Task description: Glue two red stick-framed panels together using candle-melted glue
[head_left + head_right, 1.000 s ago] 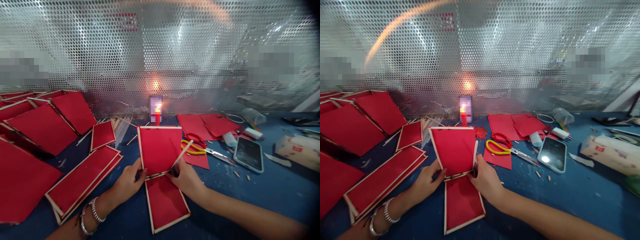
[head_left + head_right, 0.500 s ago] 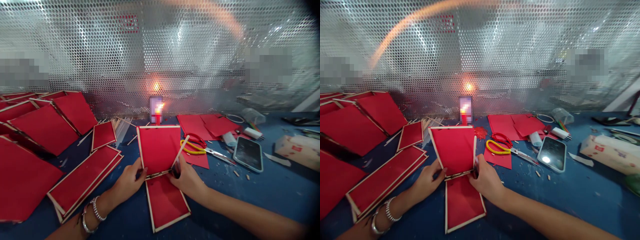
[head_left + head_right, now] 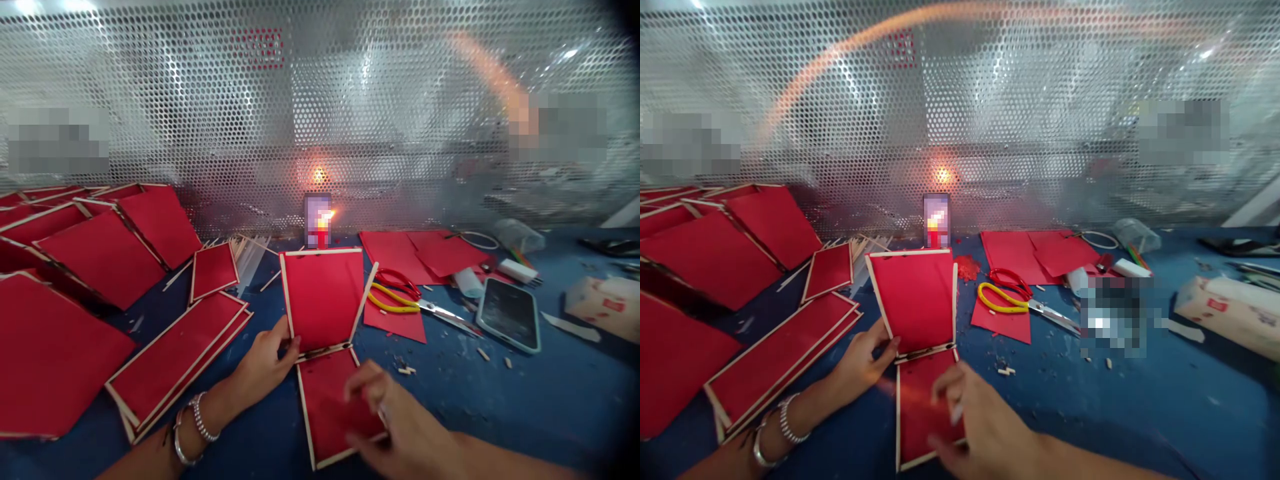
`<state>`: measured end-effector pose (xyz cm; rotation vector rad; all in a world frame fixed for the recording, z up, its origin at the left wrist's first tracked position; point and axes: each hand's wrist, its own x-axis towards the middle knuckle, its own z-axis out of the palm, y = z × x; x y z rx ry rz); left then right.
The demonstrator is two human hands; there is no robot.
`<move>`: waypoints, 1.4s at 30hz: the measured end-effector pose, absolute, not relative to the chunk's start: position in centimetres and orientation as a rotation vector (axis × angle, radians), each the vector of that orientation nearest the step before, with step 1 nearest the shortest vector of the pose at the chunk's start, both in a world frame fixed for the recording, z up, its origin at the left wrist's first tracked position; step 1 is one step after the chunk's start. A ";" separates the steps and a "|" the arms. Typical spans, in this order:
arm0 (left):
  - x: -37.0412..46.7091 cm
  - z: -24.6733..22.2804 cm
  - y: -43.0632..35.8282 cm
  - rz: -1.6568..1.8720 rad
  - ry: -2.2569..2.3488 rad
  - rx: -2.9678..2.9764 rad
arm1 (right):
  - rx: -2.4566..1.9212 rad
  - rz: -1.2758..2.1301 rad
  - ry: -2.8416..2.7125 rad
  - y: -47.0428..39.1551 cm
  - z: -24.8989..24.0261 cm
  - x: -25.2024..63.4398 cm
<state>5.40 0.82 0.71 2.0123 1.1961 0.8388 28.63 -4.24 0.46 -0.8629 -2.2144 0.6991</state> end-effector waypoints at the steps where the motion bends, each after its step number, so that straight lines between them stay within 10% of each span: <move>1: 5.4 0.7 0.8 0.848 1.195 2.015 | -0.770 0.714 -2.347 -4.7 0.4 28.4; 27: 5.4 0.5 0.5 0.841 1.240 2.097 | -0.535 0.250 -2.921 -4.3 0.9 26.6; 42: 5.3 0.0 0.7 0.863 1.190 2.061 | -0.618 0.576 -2.826 -3.9 2.3 27.3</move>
